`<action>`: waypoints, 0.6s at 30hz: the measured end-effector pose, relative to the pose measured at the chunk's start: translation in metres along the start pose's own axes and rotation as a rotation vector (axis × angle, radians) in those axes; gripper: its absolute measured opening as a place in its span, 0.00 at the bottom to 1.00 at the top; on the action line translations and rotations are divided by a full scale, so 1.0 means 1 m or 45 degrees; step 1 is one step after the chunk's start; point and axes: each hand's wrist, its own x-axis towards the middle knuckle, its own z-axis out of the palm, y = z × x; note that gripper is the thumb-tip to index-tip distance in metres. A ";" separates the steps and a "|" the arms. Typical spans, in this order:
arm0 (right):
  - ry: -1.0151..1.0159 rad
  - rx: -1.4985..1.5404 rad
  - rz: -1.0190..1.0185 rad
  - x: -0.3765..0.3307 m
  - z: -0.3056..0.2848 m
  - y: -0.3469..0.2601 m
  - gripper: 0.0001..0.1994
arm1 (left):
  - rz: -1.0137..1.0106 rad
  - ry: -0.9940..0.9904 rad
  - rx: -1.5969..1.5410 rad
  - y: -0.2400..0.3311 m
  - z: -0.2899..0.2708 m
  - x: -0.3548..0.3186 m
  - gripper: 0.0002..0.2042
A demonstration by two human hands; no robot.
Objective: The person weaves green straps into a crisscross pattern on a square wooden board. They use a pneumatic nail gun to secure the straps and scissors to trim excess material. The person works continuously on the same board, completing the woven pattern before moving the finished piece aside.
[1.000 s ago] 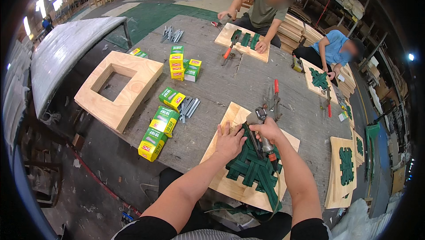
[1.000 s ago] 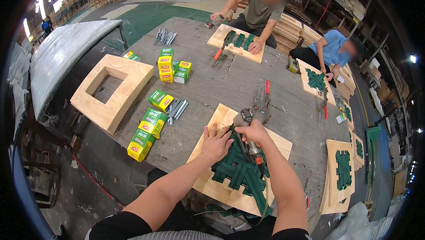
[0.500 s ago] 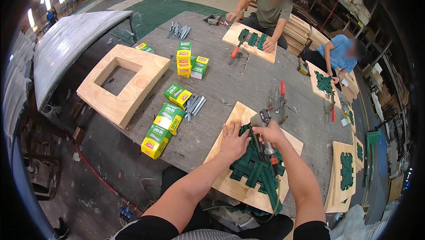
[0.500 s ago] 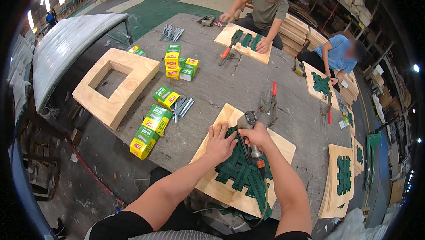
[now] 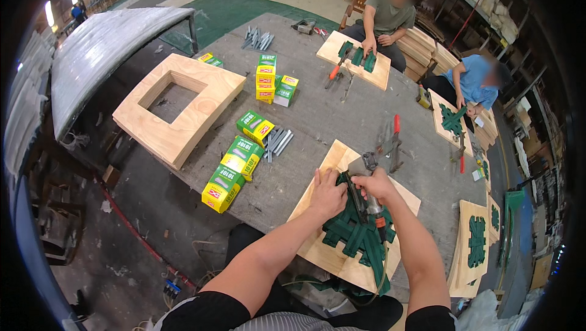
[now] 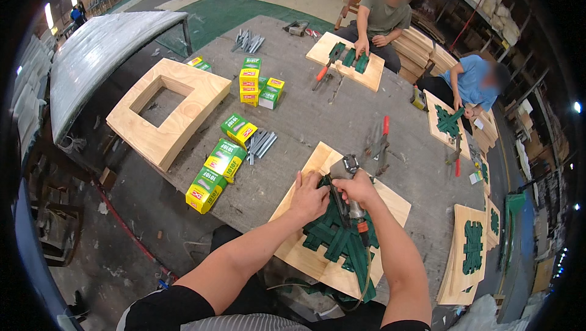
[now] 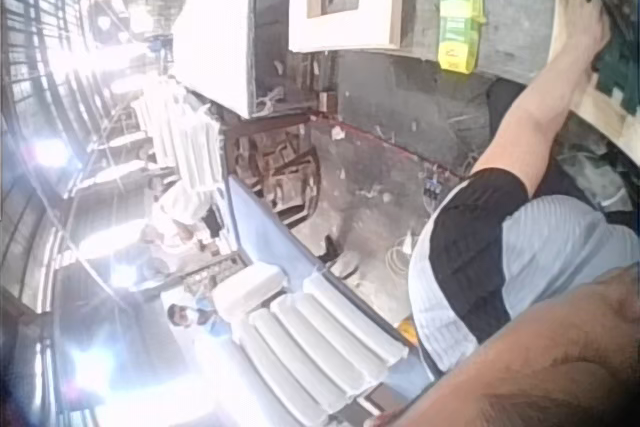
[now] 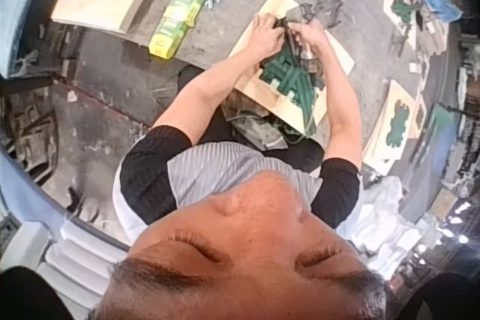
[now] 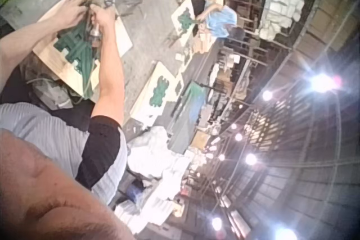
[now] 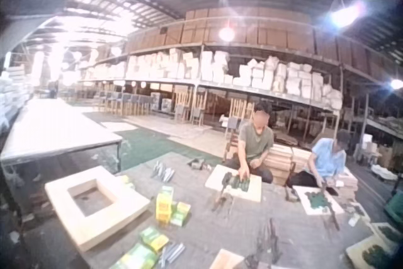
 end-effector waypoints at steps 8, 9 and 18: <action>-0.008 -0.047 -0.045 -0.005 0.004 -0.005 0.09 | -0.010 0.025 -0.008 -0.004 0.000 0.000 0.11; -0.006 -0.052 -0.037 -0.005 0.005 -0.005 0.09 | -0.009 0.039 0.010 -0.003 0.000 0.000 0.11; 0.068 -0.070 -0.008 -0.006 -0.004 0.000 0.08 | -0.008 0.026 -0.031 0.000 -0.002 0.000 0.12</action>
